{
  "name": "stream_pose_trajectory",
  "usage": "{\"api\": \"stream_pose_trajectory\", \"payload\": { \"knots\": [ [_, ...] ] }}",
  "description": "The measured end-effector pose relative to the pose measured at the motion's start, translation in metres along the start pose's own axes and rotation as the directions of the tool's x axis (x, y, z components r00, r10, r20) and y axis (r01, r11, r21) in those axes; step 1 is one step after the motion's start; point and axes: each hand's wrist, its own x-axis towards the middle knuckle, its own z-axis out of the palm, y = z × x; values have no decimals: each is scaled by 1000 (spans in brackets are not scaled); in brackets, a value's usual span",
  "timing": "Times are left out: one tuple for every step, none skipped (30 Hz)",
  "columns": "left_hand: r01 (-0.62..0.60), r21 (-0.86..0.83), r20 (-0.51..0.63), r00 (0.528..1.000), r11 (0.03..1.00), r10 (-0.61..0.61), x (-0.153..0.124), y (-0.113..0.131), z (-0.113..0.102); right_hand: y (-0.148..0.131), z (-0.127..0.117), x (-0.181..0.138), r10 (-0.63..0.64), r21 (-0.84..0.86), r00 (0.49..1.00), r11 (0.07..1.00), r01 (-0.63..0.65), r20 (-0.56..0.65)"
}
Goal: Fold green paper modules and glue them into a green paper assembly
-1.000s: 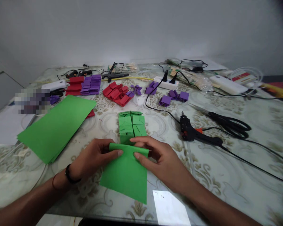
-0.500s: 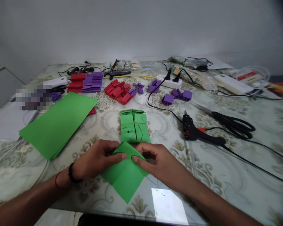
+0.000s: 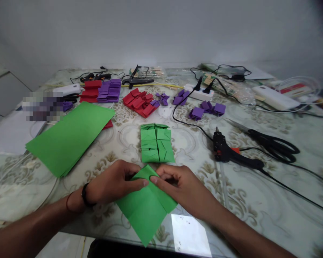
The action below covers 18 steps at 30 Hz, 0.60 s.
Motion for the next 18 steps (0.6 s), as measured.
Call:
{"api": "stream_pose_trajectory", "payload": {
  "knots": [
    [3,4,2,1000,1000,-3,0,-1,0,0,0,0,6,2,1000,1000,-6,4],
    [6,8,5,1000,1000,-6,-1,-1,0,0,0,0,13,4,1000,1000,-13,7],
    [9,10,6,1000,1000,-9,-1,-1,-1,0,-1,0,19,4,1000,1000,-19,11],
    [12,10,7,1000,1000,-12,-1,-1,-1,0,-1,0,22,4,1000,1000,-22,16],
    [15,9,4,1000,1000,-15,-2,-1,-1,-1,-2,0,25,8,999,1000,-25,23],
    [18,9,-1,1000,1000,-18,-2,-1,-2,-1,-3,0,26,14,999,1000,-26,30],
    [21,10,-6,1000,1000,-21,-2,-1,-3,-1,-4,0,26,18,999,999,-27,38],
    [25,11,-11,1000,1000,-24,-2,0,-4,-1,-5,0,27,21,999,999,-28,45],
    [29,13,-15,999,999,-29,-1,0,-4,-1,-5,0,29,23,998,999,-30,51],
    [35,15,-12,999,999,-35,-1,0,-5,0,-6,0,31,23,998,999,-33,54],
    [43,16,-3,999,999,-43,-1,0,-5,1,-6,-1,34,19,998,999,-35,56],
    [54,15,10,998,998,-54,-1,1,-5,2,-5,-1,37,13,998,999,-37,58],
    [66,13,21,998,998,-66,-1,1,-5,3,-5,-1,39,6,997,999,-39,62],
    [77,10,29,997,997,-78,-1,1,-5,4,-5,-1,40,-2,997,999,-40,66],
    [86,6,33,996,996,-86,-1,1,-5,4,-4,-1,39,-11,997,999,-38,68],
    [92,1,32,995,996,-92,-2,2,-5,4,-4,0,35,-17,997,999,-34,68],
    [96,-5,26,995,995,-95,-2,2,-5,4,-5,0,31,-20,997,999,-29,68],
    [99,-13,20,995,995,-98,-2,3,-5,3,-5,0,27,-20,997,999,-26,68]
  ]
}}
